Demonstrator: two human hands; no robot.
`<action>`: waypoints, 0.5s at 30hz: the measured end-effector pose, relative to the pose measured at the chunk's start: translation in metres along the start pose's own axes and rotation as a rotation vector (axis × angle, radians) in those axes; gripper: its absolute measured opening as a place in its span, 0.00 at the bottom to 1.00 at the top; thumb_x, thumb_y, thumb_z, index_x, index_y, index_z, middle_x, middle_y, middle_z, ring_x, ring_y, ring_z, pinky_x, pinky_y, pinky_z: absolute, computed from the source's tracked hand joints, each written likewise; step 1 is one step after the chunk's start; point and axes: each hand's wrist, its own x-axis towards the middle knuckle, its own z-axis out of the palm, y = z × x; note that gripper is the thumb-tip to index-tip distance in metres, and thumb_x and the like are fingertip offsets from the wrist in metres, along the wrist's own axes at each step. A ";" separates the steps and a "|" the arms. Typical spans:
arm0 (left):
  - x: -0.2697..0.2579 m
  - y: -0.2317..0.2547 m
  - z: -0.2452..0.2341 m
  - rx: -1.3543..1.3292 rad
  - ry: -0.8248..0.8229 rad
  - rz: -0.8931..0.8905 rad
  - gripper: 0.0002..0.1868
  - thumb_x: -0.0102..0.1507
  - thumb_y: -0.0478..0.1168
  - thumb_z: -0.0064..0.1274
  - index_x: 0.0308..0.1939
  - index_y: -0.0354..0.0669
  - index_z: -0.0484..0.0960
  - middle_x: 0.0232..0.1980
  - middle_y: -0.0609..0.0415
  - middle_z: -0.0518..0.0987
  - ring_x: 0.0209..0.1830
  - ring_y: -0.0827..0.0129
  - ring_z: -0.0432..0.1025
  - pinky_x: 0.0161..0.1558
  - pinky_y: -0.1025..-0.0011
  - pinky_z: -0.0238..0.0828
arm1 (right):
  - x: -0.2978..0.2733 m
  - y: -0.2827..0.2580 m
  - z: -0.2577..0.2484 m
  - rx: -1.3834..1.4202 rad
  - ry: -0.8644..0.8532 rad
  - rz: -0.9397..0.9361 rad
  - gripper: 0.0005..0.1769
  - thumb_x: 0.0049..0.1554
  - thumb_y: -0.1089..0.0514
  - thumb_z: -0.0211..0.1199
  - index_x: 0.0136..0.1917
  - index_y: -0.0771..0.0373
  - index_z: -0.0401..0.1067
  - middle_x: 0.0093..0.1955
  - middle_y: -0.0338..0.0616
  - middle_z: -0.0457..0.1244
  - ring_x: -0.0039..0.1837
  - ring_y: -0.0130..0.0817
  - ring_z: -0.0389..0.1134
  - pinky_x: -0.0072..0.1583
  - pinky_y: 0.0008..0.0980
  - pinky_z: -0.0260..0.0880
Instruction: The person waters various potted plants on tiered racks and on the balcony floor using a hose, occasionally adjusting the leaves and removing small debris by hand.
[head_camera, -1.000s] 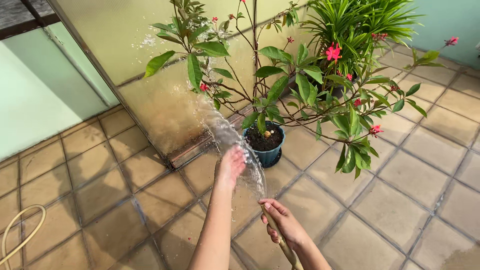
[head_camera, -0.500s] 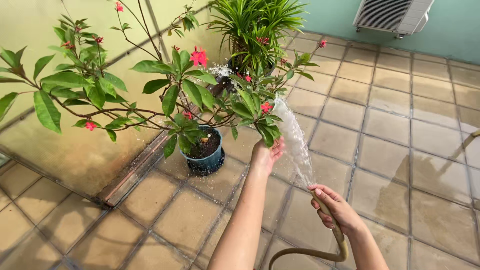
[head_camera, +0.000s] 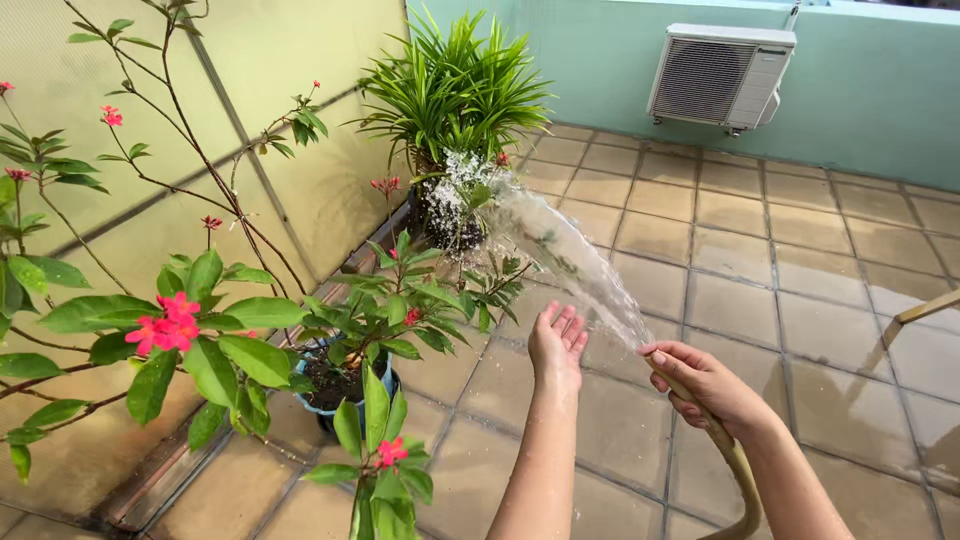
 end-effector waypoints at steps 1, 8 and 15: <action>0.016 0.007 0.017 -0.022 -0.015 0.035 0.31 0.66 0.52 0.46 0.71 0.45 0.70 0.64 0.52 0.76 0.56 0.65 0.72 0.61 0.61 0.65 | 0.023 -0.024 -0.009 -0.006 -0.028 -0.026 0.18 0.63 0.48 0.54 0.62 0.56 0.73 0.36 0.36 0.59 0.23 0.20 0.48 0.24 0.23 0.46; 0.101 0.029 0.136 -0.089 -0.078 0.221 0.29 0.68 0.55 0.44 0.68 0.43 0.72 0.62 0.53 0.77 0.54 0.66 0.72 0.54 0.68 0.71 | 0.175 -0.159 -0.049 -0.048 -0.271 -0.067 0.18 0.63 0.48 0.53 0.61 0.57 0.72 0.34 0.38 0.58 0.22 0.19 0.47 0.22 0.22 0.43; 0.165 0.077 0.228 -0.059 -0.083 0.628 0.28 0.69 0.52 0.39 0.69 0.43 0.72 0.64 0.49 0.74 0.61 0.66 0.70 0.60 0.65 0.67 | 0.284 -0.216 -0.076 -0.032 -0.423 -0.085 0.19 0.64 0.49 0.53 0.61 0.61 0.72 0.34 0.39 0.58 0.22 0.18 0.47 0.22 0.22 0.42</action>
